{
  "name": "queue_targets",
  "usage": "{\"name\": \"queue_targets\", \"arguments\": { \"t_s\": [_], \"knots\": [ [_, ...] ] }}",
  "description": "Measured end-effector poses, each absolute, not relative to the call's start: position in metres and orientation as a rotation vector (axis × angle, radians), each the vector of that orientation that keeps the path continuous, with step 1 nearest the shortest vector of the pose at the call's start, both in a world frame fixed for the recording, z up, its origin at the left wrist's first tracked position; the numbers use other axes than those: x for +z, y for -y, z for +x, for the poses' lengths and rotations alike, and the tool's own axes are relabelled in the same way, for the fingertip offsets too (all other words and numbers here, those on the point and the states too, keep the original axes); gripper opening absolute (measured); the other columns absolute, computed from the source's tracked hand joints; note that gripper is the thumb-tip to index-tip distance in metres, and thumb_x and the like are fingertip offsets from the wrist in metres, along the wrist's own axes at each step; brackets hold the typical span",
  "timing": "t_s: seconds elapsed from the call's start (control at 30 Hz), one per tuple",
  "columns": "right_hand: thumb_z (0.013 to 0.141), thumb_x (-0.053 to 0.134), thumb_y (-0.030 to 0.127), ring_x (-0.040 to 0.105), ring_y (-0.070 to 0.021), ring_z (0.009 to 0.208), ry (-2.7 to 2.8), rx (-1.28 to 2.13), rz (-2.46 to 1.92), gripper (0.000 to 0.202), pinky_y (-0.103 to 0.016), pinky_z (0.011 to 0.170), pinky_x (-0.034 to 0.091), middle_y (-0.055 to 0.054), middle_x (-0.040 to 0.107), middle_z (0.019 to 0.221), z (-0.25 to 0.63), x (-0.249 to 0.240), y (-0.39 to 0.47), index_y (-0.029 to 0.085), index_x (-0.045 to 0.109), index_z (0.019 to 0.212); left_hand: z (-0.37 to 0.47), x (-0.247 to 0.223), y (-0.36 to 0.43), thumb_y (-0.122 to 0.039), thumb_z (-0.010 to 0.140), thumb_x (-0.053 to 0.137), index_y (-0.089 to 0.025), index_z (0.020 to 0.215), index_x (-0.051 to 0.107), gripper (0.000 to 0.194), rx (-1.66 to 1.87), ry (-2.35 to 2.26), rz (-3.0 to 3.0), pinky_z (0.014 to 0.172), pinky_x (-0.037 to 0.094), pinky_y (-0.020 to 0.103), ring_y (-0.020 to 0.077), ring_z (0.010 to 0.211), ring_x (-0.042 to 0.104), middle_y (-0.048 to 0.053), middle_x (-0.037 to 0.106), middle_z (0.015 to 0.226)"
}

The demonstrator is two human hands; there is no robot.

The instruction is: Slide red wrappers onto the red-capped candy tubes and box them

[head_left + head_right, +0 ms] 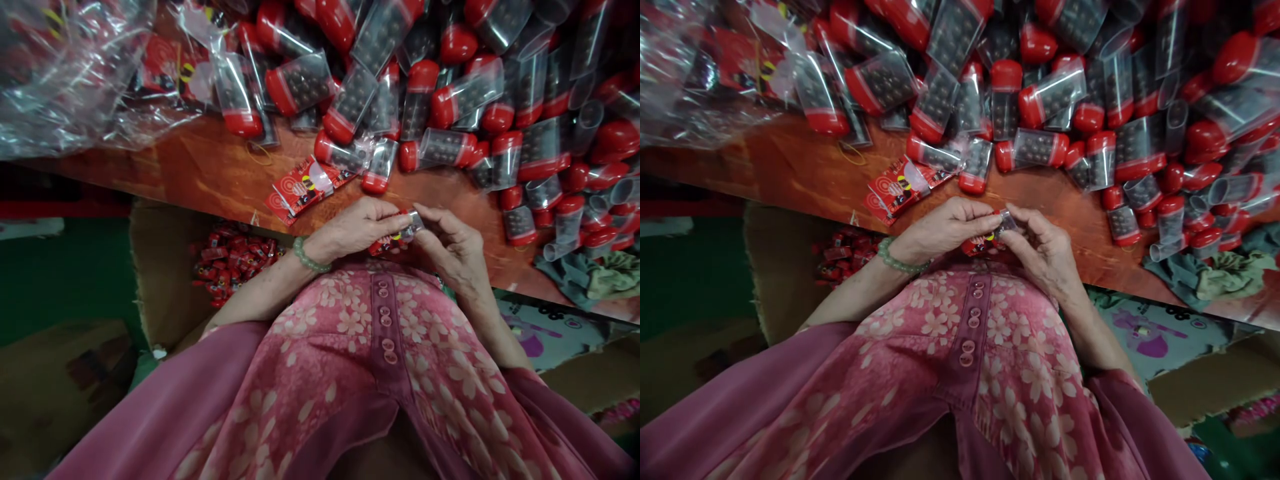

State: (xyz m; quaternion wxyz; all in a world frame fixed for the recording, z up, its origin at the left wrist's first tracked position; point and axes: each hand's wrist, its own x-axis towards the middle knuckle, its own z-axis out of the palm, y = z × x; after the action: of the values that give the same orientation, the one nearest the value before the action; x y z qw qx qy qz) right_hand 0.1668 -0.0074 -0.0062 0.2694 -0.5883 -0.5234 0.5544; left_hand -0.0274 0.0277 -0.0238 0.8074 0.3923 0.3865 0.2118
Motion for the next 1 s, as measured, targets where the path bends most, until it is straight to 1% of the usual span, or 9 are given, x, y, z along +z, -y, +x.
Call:
{"name": "queue_targets", "arguments": {
  "t_s": [0.13,0.27,0.43,0.57,0.67,0.77,0.87,0.93,1.0],
  "knots": [
    [0.078,0.085,0.05,0.069,-0.0221,0.099,1.413,1.412,-1.569,0.062,-0.042,0.097,0.059,-0.004,0.073,0.114,0.163,-0.017,0.02,0.03,0.068,0.134,-0.021,-0.025,-0.019,-0.056,0.084,0.075,-0.013,0.072,0.061,0.047,0.569,-0.858,0.704,0.053,0.033,0.021,0.0055,0.056,0.045,-0.004,0.055,0.063],
    [0.083,0.079,0.052,0.07,-0.0205,0.087,1.263,1.505,-1.626,0.059,-0.045,0.089,0.063,-0.003,0.072,0.112,0.157,-0.021,0.028,0.033,0.066,0.138,-0.012,-0.024,-0.012,-0.066,0.076,0.079,-0.014,0.073,0.059,0.056,0.611,-0.841,0.565,0.052,0.038,0.02,0.0051,0.053,0.048,-0.004,0.056,0.06],
    [0.083,0.078,0.052,0.068,-0.0164,0.073,1.098,1.584,-1.663,0.061,-0.042,0.081,0.066,-0.001,0.072,0.104,0.151,-0.02,0.029,0.033,0.066,0.139,-0.008,-0.028,-0.004,-0.065,0.078,0.077,-0.014,0.079,0.062,0.054,0.622,-0.864,0.539,0.052,0.044,0.018,0.005,0.054,0.053,-0.003,0.061,0.064],
    [0.087,0.071,0.056,0.072,-0.016,0.073,1.101,1.655,-1.619,0.06,-0.041,0.083,0.066,-0.004,0.073,0.117,0.141,-0.029,0.03,0.03,0.066,0.141,-0.013,-0.026,0.0,-0.062,0.079,0.078,-0.015,0.085,0.066,0.048,0.626,-0.988,0.573,0.053,0.048,0.017,0.0063,0.054,0.057,-0.002,0.064,0.065],
    [0.096,0.058,0.053,0.076,-0.0207,0.1,1.31,1.604,-1.55,0.05,-0.041,0.098,0.062,-0.005,0.072,0.133,0.133,-0.036,0.027,0.03,0.067,0.14,-0.023,-0.019,0.002,-0.06,0.077,0.079,-0.017,0.087,0.069,0.045,0.592,-1.113,0.638,0.056,0.053,0.02,0.0094,0.058,0.061,0.0,0.07,0.071],
    [0.101,0.052,0.049,0.066,-0.0223,0.129,1.648,1.5,-1.351,0.042,-0.042,0.115,0.052,-0.003,0.072,0.138,0.138,-0.03,0.023,0.029,0.073,0.131,-0.047,-0.002,0.012,-0.057,0.079,0.077,-0.025,0.09,0.076,0.034,0.487,-1.225,0.759,0.065,0.061,0.031,0.0161,0.066,0.067,0.0,0.078,0.085],
    [0.102,0.054,0.047,0.067,-0.0236,0.128,1.853,1.211,-1.353,0.037,-0.045,0.114,0.051,-0.005,0.074,0.133,0.173,-0.01,0.025,0.03,0.074,0.128,-0.087,0.017,0.033,-0.058,0.081,0.071,-0.046,0.093,0.079,0.018,0.346,-1.34,0.869,0.09,0.062,0.049,0.0275,0.094,0.071,-0.013,0.08,0.098],
    [0.102,0.053,0.043,0.068,-0.0267,0.122,1.756,0.72,-1.636,0.033,-0.051,0.112,0.049,-0.008,0.076,0.126,0.218,0.001,0.032,0.029,0.075,0.122,-0.118,0.026,0.052,-0.06,0.076,0.072,-0.054,0.09,0.077,0.016,0.303,-1.523,0.845,0.093,0.059,0.051,0.0283,0.096,0.069,-0.022,0.079,0.096],
    [0.103,0.05,0.039,0.066,-0.0317,0.122,1.531,0.286,-1.989,0.035,-0.058,0.11,0.045,-0.015,0.074,0.124,0.274,0.004,0.044,0.025,0.074,0.123,-0.151,0.026,0.073,-0.06,0.072,0.074,-0.057,0.086,0.075,0.014,0.274,-1.724,0.758,0.081,0.059,0.044,0.0246,0.086,0.068,-0.026,0.077,0.088]
  ]
}}
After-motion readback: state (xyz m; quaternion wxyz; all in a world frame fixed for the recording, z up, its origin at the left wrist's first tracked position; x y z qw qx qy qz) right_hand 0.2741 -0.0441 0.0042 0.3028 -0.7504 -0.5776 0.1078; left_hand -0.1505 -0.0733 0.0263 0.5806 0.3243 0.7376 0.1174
